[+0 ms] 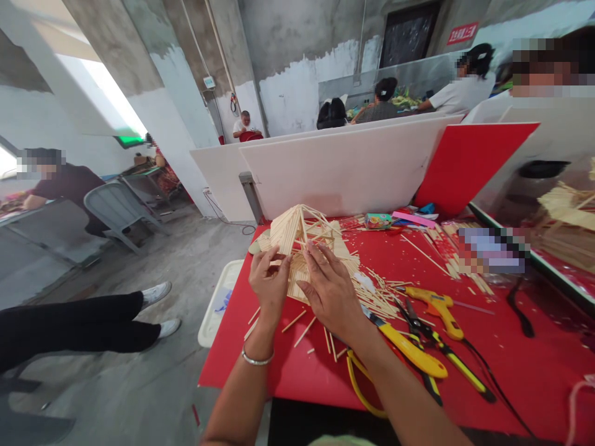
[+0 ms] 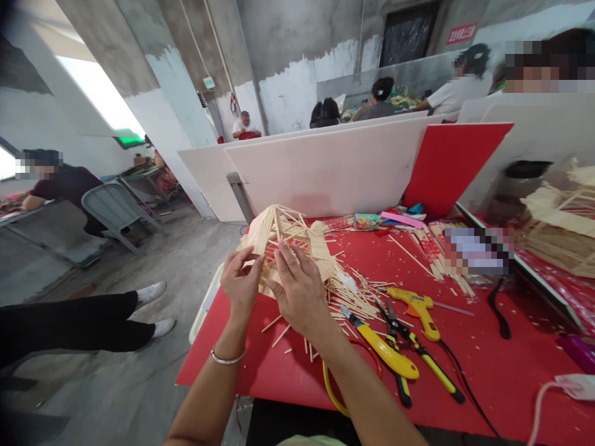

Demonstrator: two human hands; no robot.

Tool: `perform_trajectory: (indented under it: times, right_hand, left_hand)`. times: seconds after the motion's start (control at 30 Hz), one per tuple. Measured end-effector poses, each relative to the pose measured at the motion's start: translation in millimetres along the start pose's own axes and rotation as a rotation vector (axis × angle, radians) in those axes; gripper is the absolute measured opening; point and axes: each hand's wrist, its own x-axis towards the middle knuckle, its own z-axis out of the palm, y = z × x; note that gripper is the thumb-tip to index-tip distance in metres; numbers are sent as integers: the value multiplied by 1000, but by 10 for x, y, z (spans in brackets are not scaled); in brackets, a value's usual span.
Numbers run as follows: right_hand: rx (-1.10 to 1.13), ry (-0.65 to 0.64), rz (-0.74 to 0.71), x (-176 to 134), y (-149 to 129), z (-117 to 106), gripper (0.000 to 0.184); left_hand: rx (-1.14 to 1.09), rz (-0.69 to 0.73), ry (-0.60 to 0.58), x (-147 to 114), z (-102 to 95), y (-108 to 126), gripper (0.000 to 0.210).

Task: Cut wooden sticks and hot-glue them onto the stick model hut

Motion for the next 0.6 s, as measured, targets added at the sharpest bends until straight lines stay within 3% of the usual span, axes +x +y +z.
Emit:
perform_trajectory:
  times: [0.6]
  right_hand:
    - [-1,-13,9,0,-8,4,64]
  left_hand:
    - [-19,5,-3,-3,-2,8,27]
